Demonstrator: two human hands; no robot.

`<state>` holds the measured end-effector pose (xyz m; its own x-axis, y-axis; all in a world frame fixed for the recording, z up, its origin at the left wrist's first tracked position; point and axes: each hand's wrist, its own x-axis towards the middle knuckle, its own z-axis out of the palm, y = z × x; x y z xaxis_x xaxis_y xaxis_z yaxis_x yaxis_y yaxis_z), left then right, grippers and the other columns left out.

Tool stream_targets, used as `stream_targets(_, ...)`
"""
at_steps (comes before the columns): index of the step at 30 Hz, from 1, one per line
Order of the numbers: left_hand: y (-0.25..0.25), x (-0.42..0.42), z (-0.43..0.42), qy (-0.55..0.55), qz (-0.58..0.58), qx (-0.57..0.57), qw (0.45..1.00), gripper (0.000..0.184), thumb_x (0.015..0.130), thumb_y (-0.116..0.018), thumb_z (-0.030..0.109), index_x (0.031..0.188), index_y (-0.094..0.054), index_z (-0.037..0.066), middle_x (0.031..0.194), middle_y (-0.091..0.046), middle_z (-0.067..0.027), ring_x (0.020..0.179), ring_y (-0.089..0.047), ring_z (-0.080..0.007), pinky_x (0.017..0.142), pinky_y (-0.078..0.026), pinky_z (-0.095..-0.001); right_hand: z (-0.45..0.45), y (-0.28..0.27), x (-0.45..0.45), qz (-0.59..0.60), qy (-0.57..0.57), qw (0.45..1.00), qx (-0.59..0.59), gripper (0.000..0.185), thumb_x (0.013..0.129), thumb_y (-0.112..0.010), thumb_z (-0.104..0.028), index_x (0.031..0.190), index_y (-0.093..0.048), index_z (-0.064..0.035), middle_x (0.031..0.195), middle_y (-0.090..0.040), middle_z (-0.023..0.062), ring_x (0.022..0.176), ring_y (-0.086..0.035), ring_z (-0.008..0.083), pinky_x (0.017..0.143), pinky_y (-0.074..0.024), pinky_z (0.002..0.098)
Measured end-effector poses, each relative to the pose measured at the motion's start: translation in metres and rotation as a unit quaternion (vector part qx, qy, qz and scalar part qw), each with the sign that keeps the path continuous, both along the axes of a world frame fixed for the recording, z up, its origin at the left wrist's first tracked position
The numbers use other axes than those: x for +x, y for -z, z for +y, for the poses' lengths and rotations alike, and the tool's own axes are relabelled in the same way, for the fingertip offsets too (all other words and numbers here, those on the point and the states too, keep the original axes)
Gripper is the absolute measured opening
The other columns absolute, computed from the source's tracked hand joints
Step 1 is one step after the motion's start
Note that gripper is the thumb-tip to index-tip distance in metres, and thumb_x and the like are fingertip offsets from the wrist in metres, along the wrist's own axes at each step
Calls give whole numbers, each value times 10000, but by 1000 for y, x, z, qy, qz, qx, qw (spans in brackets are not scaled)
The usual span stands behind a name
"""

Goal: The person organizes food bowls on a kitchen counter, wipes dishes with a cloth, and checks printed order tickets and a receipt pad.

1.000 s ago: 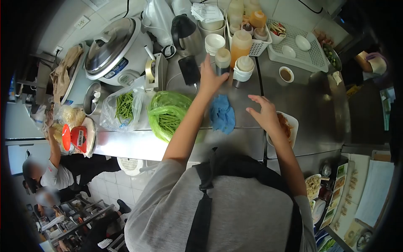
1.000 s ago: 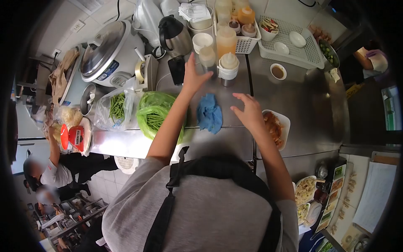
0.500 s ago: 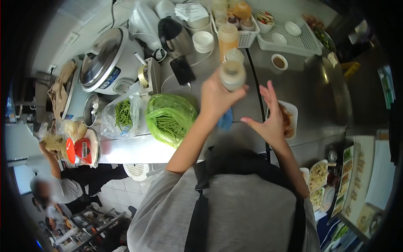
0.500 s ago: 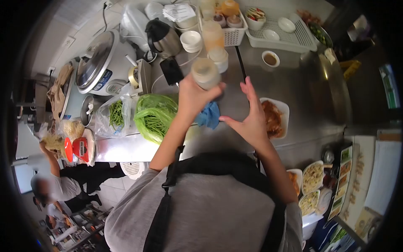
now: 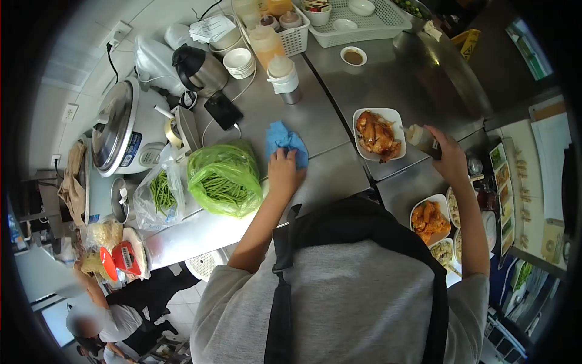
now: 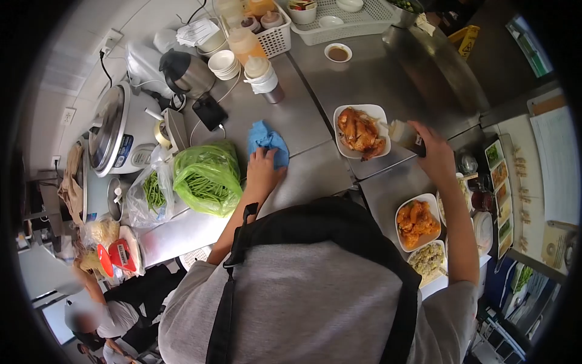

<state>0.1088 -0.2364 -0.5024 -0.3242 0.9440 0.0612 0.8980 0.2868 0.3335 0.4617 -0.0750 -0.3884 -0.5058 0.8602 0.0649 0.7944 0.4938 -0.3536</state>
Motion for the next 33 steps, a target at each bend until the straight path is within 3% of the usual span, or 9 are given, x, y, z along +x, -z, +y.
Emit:
stream_targets(3, 16, -4, -6, -7, 2, 40, 999, 394, 694, -708, 163, 1075, -622, 110, 1078, -526, -110, 1007, -498, -330, 818, -484, -419, 4, 5, 20, -138, -53, 989, -5, 714, 593, -572, 112, 1249, -508, -161, 1093, -602, 98, 992, -548, 341, 858, -447, 412)
stream_targets(6, 18, -13, -3, -1, -10, 19, 1000, 393, 674, -733, 178, 1051, -638, 127, 1041, -550, -102, 935, -517, -320, 806, -472, -399, 18, 15, 28, -189, -92, 976, 52, 699, 609, -545, 132, 1234, -530, -181, 1099, -601, 82, 969, -549, 324, 860, -436, 409)
stream_targets(15, 19, -16, -2, -11, -19, 52, 998, 303, 657, -735, 163, 954, -683, 132, 970, -567, -87, 890, -530, -304, 822, -453, -391, 41, 26, -22, -128, -139, 958, 217, 564, 683, -530, 89, 1166, -591, -195, 1022, -621, 48, 921, -561, 286, 875, -430, 381)
stream_targets(18, 25, -17, -8, -20, -21, 73, 997, 259, 648, -747, 168, 898, -694, 123, 931, -575, -80, 867, -532, -295, 795, -442, -398, 34, 19, -17, -179, -162, 965, 107, 657, 640, -505, 153, 1196, -578, -190, 1099, -614, 72, 1001, -552, 322, 906, -414, 415)
stream_targets(21, 29, -23, -12, -27, -25, 78, 996, 232, 629, -762, 166, 845, -695, 115, 889, -579, -72, 849, -530, -289, 764, -431, -402, 26, 7, -1, -179, -151, 968, 87, 676, 607, -531, 153, 1191, -582, -184, 1095, -615, 84, 973, -562, 338, 887, -428, 418)
stream_targets(24, 27, -25, -13, -25, -43, 59, 997, 232, 609, -768, 157, 824, -694, 112, 878, -576, -79, 860, -524, -285, 771, -416, -398, 33, 5, 9, -118, -91, 989, 10, 707, 572, -571, 139, 1208, -570, -172, 1120, -608, 97, 992, -569, 349, 893, -440, 387)
stream_targets(27, 20, -27, -8, -15, -52, 63, 997, 274, 577, -786, 169, 826, -683, 113, 862, -566, -83, 873, -517, -292, 774, -409, -397, 38, 14, -10, 75, -19, 991, -110, 671, 576, -627, 100, 1201, -563, -135, 1150, -608, 90, 1062, -576, 286, 908, -440, 345)
stream_targets(32, -1, -13, -1, -23, -49, 156, 986, 435, 523, -839, 247, 891, -641, 126, 911, -543, -76, 881, -512, -298, 768, -419, -392, 36, 28, -100, 322, -97, 935, -112, 734, 579, -785, -46, 1245, -481, -95, 1132, -610, 106, 1057, -598, 221, 936, -443, 316)
stream_targets(33, -1, -12, 1, -24, -52, 148, 987, 425, 540, -832, 247, 897, -636, 124, 915, -536, -78, 879, -512, -298, 765, -417, -394, 30, 23, -126, 324, -73, 934, -133, 719, 578, -793, -60, 1225, -482, -83, 1121, -610, 107, 1044, -602, 235, 920, -452, 323)
